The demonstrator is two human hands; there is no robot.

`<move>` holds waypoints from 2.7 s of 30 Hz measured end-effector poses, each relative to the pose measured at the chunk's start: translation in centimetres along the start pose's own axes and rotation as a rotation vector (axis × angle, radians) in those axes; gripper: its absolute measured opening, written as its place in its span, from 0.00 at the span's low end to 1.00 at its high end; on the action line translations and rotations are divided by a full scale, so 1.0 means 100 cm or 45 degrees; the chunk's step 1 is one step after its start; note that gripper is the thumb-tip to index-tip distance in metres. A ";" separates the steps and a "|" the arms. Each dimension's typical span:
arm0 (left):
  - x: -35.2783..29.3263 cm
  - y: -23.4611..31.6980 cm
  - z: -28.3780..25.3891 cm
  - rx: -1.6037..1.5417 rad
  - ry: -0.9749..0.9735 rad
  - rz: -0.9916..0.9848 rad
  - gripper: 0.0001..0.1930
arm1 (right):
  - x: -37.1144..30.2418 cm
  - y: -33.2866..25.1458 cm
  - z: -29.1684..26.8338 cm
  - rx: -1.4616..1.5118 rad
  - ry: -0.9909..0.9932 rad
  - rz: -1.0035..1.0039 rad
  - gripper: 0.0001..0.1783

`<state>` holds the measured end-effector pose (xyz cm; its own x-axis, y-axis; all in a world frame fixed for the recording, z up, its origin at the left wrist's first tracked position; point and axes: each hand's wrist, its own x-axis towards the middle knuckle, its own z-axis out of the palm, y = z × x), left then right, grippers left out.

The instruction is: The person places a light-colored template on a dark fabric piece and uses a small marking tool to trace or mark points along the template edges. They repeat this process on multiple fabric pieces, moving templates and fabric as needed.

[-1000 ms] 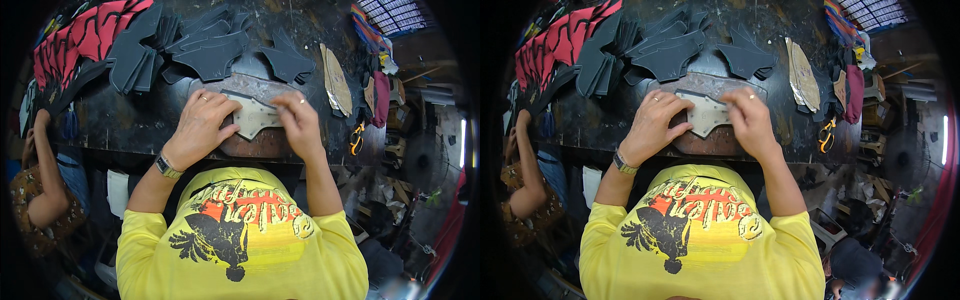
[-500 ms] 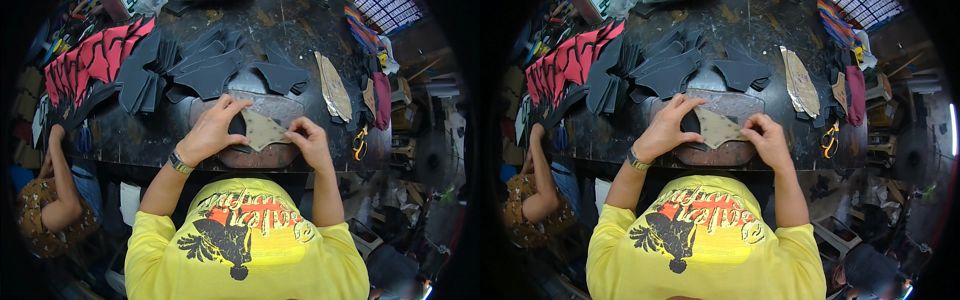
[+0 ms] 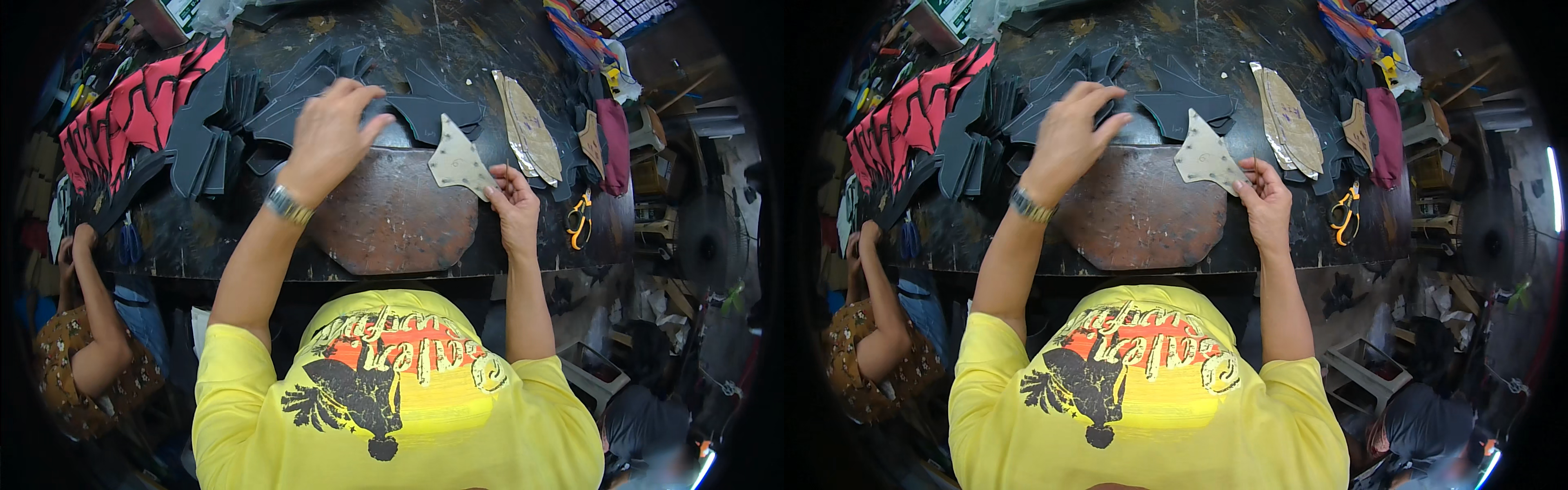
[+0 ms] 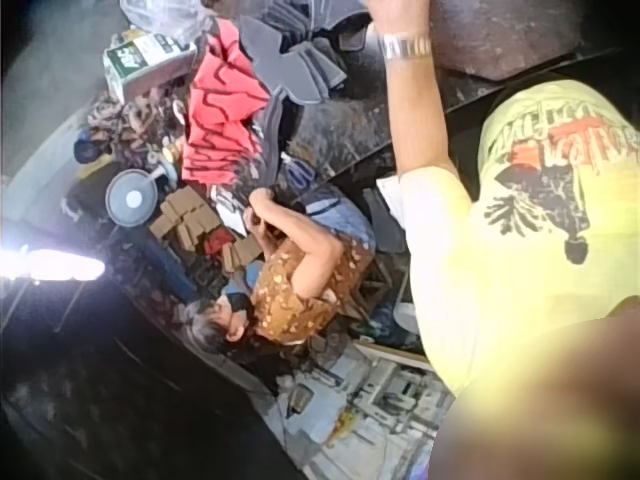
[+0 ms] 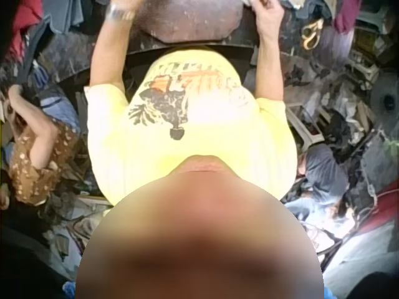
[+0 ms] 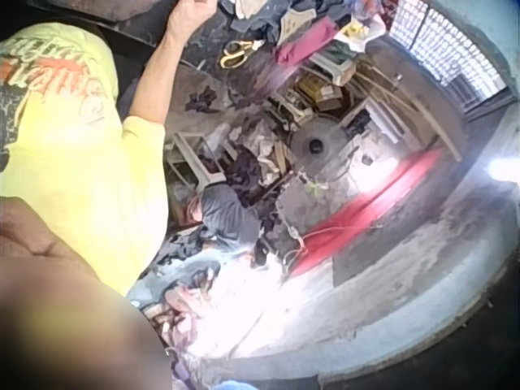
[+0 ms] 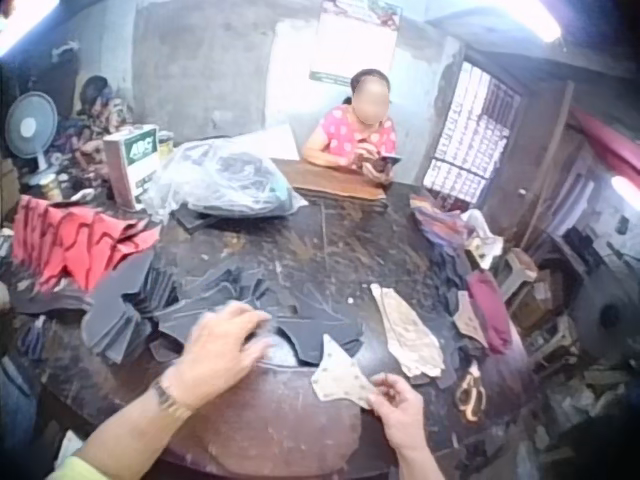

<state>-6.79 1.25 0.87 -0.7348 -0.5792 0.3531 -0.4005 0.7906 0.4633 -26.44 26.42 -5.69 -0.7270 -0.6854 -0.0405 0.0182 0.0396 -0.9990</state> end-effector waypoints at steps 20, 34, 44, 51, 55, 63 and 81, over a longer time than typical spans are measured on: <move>-0.059 -0.011 -0.023 -0.955 -0.410 -0.449 0.09 | -0.005 -0.054 -0.010 0.437 -0.169 0.096 0.14; -0.128 0.029 -0.009 -0.191 -0.041 0.154 0.21 | 0.005 -0.055 0.079 -0.902 -0.632 -0.383 0.18; -0.139 0.039 0.003 -0.265 -0.311 0.253 0.28 | 0.010 -0.070 0.078 -1.013 -0.744 -0.277 0.15; -0.136 0.035 0.007 -0.300 -0.330 0.252 0.28 | 0.011 -0.063 0.074 -0.857 -0.695 -0.197 0.14; -0.137 0.035 0.007 -0.301 -0.359 0.244 0.28 | 0.011 -0.060 0.072 -0.842 -0.689 -0.191 0.14; -0.135 0.035 0.006 -0.299 -0.406 0.257 0.28 | 0.010 -0.062 0.073 -0.813 -0.669 -0.117 0.14; -0.131 0.037 0.000 -0.228 -0.489 0.267 0.31 | 0.008 -0.058 0.058 -0.679 -0.437 0.070 0.11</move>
<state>1.33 11.76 -2.02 -0.9525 -0.2688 0.1432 -0.1463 0.8163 0.5588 -23.15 21.42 -0.06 -0.4718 -0.8626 -0.1827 -0.3593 0.3773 -0.8536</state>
